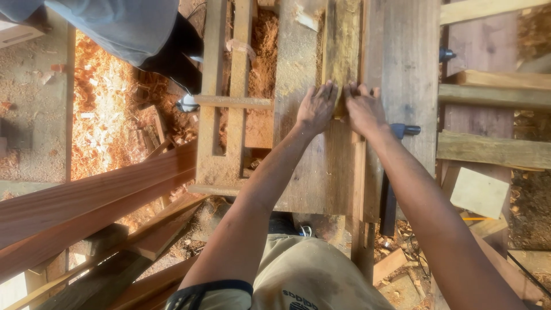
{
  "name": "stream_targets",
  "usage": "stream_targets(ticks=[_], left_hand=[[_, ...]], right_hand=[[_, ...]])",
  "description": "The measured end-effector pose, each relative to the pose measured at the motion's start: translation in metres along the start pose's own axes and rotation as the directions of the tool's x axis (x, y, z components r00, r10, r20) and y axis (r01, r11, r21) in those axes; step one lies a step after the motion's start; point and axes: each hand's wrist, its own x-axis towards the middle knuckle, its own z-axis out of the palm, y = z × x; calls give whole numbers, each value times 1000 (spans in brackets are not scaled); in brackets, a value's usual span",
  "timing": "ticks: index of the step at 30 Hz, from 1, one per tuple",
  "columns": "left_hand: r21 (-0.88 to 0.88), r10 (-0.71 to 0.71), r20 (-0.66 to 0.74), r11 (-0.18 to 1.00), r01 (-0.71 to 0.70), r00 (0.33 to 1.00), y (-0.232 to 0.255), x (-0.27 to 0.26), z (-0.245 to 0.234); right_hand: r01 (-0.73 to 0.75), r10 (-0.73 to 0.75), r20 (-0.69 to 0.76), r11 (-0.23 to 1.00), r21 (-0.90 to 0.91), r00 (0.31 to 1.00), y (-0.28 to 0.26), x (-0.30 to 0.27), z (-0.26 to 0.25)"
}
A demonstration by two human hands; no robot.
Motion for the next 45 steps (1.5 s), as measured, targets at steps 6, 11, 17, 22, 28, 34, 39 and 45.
stream_targets(ticks=[6, 11, 17, 22, 28, 34, 39, 45], left_hand=[[-14, -2, -40, 1000, 2, 999, -2, 5, 4], [-41, 13, -35, 999, -14, 999, 0, 15, 18], [-33, 30, -27, 999, -31, 999, 8, 27, 54], [-124, -22, -113, 992, 8, 993, 4, 21, 40], [-172, -30, -134, 985, 7, 990, 4, 34, 57], [-115, -34, -138, 993, 18, 990, 3, 36, 54], [-99, -32, -160, 995, 16, 987, 2, 42, 55], [-85, -45, -173, 996, 31, 984, 2, 41, 53]], right_hand=[[-12, 12, 5, 1000, -10, 1000, -5, -4, -17], [-6, 6, -20, 1000, 2, 1000, 6, 10, 6], [7, -8, -23, 999, -46, 1000, 3, 6, 0], [11, -10, -119, 1000, 9, 993, -1, -8, 9], [19, -15, -100, 999, 38, 995, -5, -16, -16], [-2, -2, -98, 999, -41, 995, -5, -10, -11], [-5, 2, -82, 1000, -29, 997, -1, 1, -8], [-9, 6, -53, 999, -49, 999, 3, 7, -7]])
